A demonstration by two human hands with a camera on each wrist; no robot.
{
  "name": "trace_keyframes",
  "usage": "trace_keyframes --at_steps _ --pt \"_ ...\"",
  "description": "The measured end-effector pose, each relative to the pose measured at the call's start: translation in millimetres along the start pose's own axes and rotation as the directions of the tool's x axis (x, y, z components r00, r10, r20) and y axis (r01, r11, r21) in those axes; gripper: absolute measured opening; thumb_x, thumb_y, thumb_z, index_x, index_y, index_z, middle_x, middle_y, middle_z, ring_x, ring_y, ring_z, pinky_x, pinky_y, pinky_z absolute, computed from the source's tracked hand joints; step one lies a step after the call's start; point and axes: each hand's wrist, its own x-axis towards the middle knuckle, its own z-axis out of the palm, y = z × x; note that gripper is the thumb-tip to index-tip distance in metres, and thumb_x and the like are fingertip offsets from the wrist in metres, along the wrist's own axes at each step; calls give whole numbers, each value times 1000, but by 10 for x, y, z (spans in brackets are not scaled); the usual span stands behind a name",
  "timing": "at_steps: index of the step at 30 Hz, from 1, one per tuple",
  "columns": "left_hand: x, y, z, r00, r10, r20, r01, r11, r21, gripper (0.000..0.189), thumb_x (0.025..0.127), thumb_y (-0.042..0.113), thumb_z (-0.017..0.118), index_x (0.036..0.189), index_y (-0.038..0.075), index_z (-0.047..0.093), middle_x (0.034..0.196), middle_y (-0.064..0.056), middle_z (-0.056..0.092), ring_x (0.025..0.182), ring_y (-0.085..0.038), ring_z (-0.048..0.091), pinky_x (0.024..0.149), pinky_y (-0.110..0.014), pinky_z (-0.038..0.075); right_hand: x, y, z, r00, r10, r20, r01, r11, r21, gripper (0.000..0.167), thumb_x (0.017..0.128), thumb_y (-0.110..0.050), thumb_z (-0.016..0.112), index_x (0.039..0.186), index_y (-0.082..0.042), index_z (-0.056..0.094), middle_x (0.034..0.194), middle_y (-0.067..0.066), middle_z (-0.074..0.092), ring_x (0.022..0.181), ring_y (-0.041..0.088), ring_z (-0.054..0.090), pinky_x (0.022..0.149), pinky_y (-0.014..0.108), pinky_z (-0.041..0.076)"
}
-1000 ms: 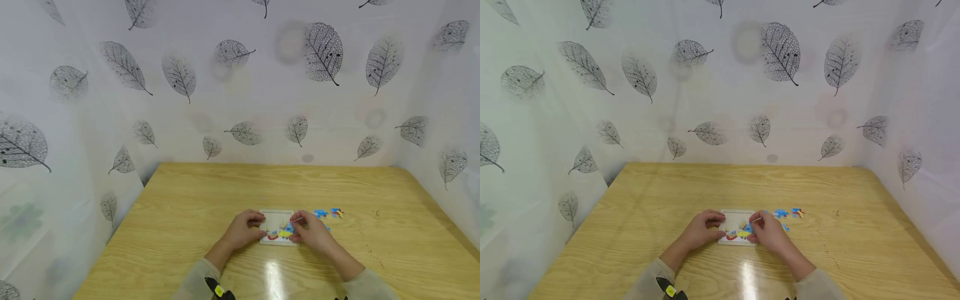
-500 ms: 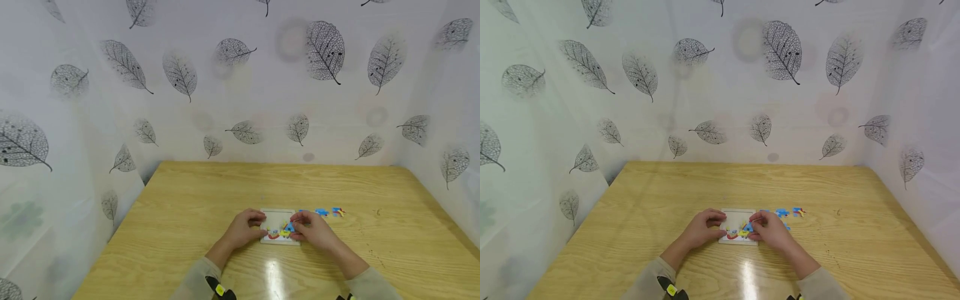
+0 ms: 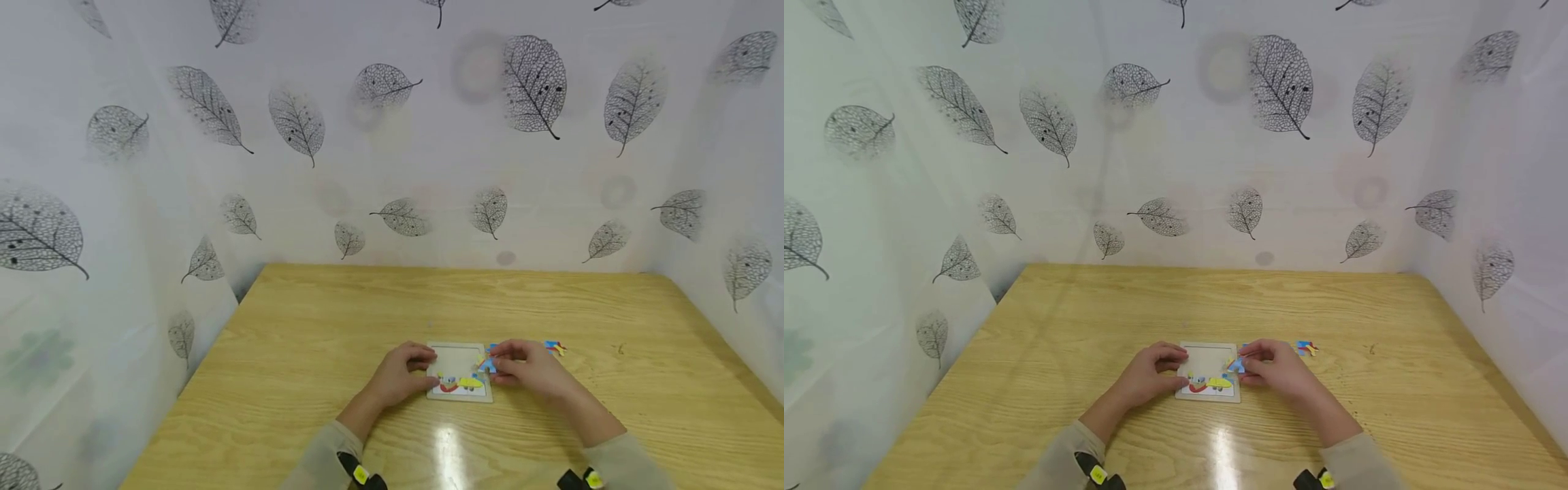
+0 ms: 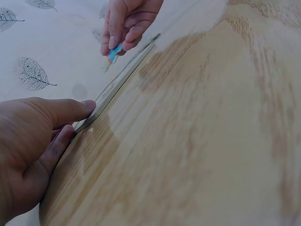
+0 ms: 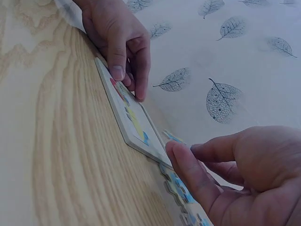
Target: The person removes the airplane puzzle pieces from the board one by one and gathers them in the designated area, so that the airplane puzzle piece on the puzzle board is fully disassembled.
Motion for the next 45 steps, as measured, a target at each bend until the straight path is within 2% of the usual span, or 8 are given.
trace_keyframes --at_steps 7,15,24,28,34,38,45 --pt "-7 19 -9 1000 -8 5 8 1000 4 39 81 11 84 117 5 70 124 -6 61 111 -22 66 97 -27 56 -11 -9 -209 1000 5 31 -5 1000 15 38 99 -10 61 126 14 51 106 12 63 93 19 70 83 30 62" --pt "-1 -16 -5 1000 -6 3 6 1000 11 40 81 13 84 117 6 70 125 -6 61 110 -20 66 96 -24 56 -39 64 -549 991 -4 134 7 1000 -18 44 99 -16 62 126 16 48 107 8 64 93 17 70 84 32 62" --pt "-8 -26 20 1000 0 -3 0 1000 2 39 80 10 84 116 5 70 126 -8 60 111 -23 65 97 -28 56 -116 147 -894 988 -3 155 3 1000 1 46 102 -15 58 130 18 43 109 5 66 98 17 71 87 32 61" --pt "-3 -30 27 1000 0 2 0 1000 -4 39 81 11 83 117 4 69 126 -8 60 111 -22 65 96 -26 56 -153 164 -1019 989 -11 145 12 1000 -3 46 101 -13 59 130 19 42 110 5 66 99 18 71 88 33 61" --pt "8 -27 31 1000 -11 6 11 1000 7 39 82 13 82 119 5 69 127 -7 60 112 -21 65 97 -25 56 -206 211 -1193 993 -19 116 20 1000 -10 44 100 -13 61 128 16 45 110 3 66 100 19 72 88 35 61" --pt "11 -14 32 1000 -17 2 17 1000 16 39 82 13 82 118 5 69 127 -7 61 112 -22 65 98 -29 56 -239 266 -1322 991 -36 128 35 999 12 39 100 -10 60 128 15 47 110 2 67 99 18 72 87 34 61" --pt "9 -10 26 1000 -13 6 13 1000 2 38 83 13 82 118 5 69 128 -8 61 113 -23 65 97 -28 56 -275 353 -1475 992 -8 124 5 1000 23 38 99 -11 61 127 12 51 109 -1 69 97 15 71 87 32 61"
